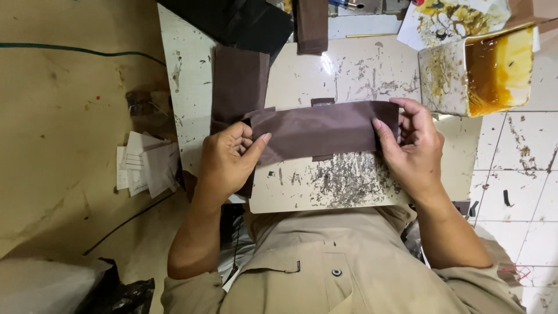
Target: Applying glue to leather pieces and folding them to assemble a leather product
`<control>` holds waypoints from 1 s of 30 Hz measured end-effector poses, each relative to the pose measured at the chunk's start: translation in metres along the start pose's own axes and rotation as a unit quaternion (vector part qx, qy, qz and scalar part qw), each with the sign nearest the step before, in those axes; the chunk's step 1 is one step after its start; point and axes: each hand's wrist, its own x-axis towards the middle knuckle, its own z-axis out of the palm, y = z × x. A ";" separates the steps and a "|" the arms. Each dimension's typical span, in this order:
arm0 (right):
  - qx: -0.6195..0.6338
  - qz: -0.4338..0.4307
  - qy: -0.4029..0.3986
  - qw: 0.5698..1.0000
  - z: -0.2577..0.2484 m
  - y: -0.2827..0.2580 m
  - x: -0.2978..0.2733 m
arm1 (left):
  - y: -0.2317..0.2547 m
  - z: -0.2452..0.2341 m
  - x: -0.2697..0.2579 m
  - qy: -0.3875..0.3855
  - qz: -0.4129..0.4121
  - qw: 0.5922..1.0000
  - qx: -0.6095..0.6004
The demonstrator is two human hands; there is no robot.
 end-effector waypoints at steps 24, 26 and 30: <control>-0.043 -0.018 -0.006 0.999 0.001 0.008 0.002 | 0.001 0.004 0.003 0.011 0.024 1.000 -0.006; -0.044 -0.018 -0.008 0.999 0.000 0.009 0.001 | 0.002 0.004 0.003 0.013 0.026 1.000 -0.003; -0.044 -0.019 -0.003 0.999 0.003 0.006 0.001 | 0.001 0.003 0.004 0.010 0.016 1.000 -0.010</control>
